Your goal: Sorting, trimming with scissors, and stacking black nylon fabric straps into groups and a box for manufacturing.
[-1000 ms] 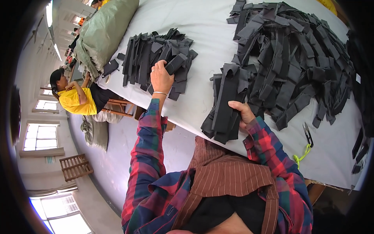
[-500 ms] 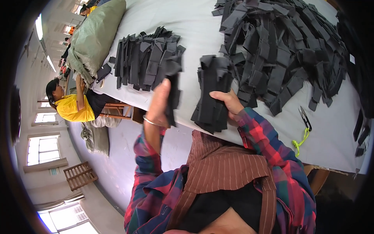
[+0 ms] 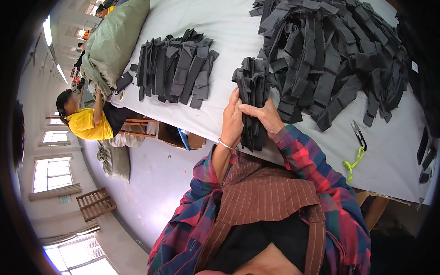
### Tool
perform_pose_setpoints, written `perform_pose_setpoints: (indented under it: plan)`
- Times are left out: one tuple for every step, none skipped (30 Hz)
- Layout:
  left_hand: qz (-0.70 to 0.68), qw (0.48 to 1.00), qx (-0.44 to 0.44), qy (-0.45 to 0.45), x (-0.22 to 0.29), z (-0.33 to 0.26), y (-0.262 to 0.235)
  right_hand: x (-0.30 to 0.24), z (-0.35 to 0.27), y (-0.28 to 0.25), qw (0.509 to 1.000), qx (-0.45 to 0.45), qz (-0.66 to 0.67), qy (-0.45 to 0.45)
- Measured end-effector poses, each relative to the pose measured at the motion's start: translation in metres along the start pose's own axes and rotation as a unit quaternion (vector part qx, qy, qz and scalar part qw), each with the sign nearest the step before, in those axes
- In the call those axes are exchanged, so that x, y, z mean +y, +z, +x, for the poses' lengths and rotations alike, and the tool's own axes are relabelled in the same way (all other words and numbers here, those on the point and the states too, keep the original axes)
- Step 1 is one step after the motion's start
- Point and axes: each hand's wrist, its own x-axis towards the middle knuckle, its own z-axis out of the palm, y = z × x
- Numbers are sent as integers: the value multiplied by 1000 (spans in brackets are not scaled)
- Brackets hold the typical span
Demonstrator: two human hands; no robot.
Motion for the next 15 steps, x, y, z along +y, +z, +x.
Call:
perform_pose_setpoints:
  plan:
    - [-10,1000,-11,-1,0,1,-3,1,1,-2,1000,16,12,-1]
    - [-20,1000,-22,-1,0,2,-8,2,0,-4,1000,18,15,-1]
    - [-32,999,-29,-1,0,5,-14,2,2,-7,999,32,36,-10]
    - [-130,986,-58,-82,12,13,-28,2,3,-14,997,52,58,-19]
    - [-126,989,-41,-68,15,26,-47,0,3,-15,997,51,58,-19]
    - [23,997,47,48,8,45,-66,-3,1,-18,995,61,77,7]
    - [224,952,136,158,15,68,-81,-6,0,-22,992,74,96,30]
    - [390,875,181,222,6,86,-114,-6,0,-18,993,64,97,31]
    - [499,826,225,131,-1,98,-124,-3,1,-18,993,52,99,25]
    - [567,793,209,77,-7,108,-130,-1,2,-16,994,39,103,21]
    - [629,753,192,22,-12,114,-136,-1,1,-13,994,35,104,20]
    - [628,755,189,25,-9,120,-134,-3,-2,-13,993,37,112,16]
    - [632,755,175,20,-5,126,-133,-4,-2,-14,992,39,121,11]
    - [636,755,160,15,-1,131,-132,-4,0,-18,993,29,114,18]
    - [636,755,159,14,-4,135,-135,-4,-1,-18,993,30,115,19]
